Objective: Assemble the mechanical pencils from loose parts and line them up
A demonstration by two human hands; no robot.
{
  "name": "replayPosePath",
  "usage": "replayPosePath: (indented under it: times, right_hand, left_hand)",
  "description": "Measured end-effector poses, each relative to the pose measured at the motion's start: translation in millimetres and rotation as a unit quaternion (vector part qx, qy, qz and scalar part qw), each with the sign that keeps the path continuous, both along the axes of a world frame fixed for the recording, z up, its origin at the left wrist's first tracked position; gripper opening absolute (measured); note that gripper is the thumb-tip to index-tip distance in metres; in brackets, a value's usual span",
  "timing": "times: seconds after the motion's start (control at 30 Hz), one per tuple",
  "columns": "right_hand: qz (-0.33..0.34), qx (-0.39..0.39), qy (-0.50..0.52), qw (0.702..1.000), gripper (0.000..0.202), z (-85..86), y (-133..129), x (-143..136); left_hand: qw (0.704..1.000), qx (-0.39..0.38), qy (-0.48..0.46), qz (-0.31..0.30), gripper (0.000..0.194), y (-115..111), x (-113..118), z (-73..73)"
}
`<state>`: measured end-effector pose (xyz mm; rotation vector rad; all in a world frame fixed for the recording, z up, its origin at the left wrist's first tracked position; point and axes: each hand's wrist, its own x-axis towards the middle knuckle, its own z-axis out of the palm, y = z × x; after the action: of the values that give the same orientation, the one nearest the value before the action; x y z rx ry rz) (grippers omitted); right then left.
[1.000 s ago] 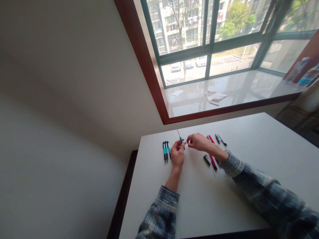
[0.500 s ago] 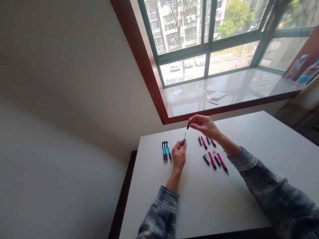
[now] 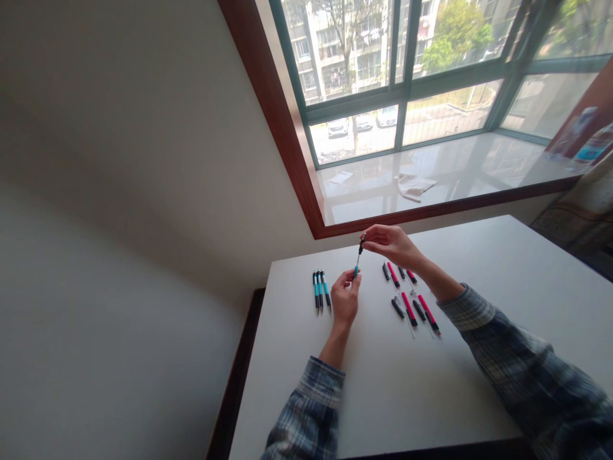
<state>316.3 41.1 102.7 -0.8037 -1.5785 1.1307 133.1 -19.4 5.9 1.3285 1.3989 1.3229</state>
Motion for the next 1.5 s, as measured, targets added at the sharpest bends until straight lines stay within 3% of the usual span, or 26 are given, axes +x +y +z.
replayPosePath:
  times: [0.3, 0.83, 1.5]
  right_hand:
    - [-0.01, 0.004, 0.008, 1.0, 0.037, -1.6, 1.2, 0.0]
    - [0.044, -0.028, -0.063, 0.997, 0.029, -10.0, -4.3, -9.8]
    - [-0.001, 0.035, -0.171, 0.985, 0.026, -4.6, -10.1, -10.9]
  left_hand:
    - [1.0, 0.006, 0.007, -0.004, 0.026, 0.5, -1.4, -3.1]
    - [1.0, 0.001, -0.02, -0.005, 0.025, -0.2, -0.7, 0.9]
    - [1.0, 0.003, -0.028, -0.009, 0.025, 0.3, 0.9, 3.6]
